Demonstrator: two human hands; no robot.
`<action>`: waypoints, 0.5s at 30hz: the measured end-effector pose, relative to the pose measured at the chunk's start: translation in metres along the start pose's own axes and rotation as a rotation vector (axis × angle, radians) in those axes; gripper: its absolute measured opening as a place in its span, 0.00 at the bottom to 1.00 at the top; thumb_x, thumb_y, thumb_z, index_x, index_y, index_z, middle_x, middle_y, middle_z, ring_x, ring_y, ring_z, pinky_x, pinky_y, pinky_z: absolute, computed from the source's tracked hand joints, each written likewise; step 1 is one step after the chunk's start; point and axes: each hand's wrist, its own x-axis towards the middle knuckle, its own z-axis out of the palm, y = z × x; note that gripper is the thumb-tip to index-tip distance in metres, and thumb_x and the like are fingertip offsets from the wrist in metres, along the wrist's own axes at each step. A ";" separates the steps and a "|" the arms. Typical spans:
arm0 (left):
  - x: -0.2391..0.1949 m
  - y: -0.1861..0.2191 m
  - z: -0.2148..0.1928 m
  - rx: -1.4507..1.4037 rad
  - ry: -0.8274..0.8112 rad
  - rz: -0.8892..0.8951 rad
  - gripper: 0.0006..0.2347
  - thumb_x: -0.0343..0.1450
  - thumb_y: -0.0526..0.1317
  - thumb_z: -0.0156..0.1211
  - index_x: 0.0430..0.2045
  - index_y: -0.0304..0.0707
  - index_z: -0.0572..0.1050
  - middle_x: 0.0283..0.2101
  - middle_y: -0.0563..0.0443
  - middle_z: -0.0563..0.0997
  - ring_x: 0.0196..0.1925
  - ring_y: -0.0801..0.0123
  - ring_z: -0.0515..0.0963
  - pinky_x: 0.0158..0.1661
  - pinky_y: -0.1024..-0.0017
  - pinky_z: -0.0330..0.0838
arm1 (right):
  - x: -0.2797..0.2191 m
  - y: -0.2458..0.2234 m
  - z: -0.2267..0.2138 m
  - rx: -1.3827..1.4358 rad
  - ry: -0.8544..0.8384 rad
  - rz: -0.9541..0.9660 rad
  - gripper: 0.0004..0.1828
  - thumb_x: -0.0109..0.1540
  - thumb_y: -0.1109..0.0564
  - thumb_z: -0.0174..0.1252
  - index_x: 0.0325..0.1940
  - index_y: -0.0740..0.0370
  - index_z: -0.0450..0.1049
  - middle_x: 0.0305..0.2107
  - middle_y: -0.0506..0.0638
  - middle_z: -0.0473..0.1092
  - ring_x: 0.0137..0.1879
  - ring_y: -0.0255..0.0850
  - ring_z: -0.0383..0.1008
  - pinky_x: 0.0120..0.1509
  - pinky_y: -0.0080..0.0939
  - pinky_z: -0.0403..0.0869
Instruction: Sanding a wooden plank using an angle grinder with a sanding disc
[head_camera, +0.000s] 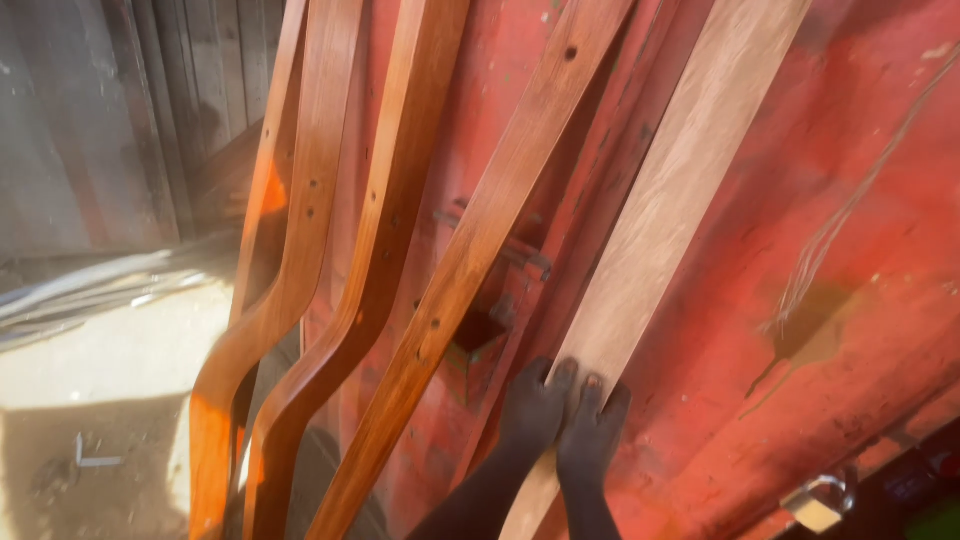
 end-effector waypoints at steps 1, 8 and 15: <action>0.002 -0.005 0.002 0.027 0.023 0.050 0.19 0.73 0.58 0.50 0.24 0.41 0.73 0.29 0.51 0.79 0.33 0.63 0.76 0.36 0.62 0.66 | 0.002 0.007 0.000 -0.044 0.007 -0.028 0.23 0.68 0.38 0.44 0.52 0.60 0.65 0.41 0.59 0.72 0.47 0.54 0.72 0.51 0.56 0.68; -0.029 -0.023 -0.026 0.140 -0.090 0.109 0.30 0.73 0.67 0.43 0.46 0.39 0.78 0.46 0.37 0.84 0.54 0.47 0.82 0.54 0.54 0.75 | 0.064 0.106 0.012 0.088 -0.193 -0.283 0.25 0.76 0.39 0.49 0.65 0.59 0.57 0.47 0.61 0.65 0.52 0.51 0.66 0.61 0.54 0.66; -0.299 -0.302 -0.164 0.062 0.012 -0.443 0.21 0.76 0.52 0.54 0.54 0.34 0.73 0.54 0.31 0.79 0.61 0.39 0.77 0.56 0.45 0.71 | -0.146 0.294 -0.081 -0.160 -0.549 -0.005 0.42 0.68 0.46 0.60 0.74 0.73 0.47 0.63 0.73 0.55 0.74 0.67 0.54 0.77 0.66 0.56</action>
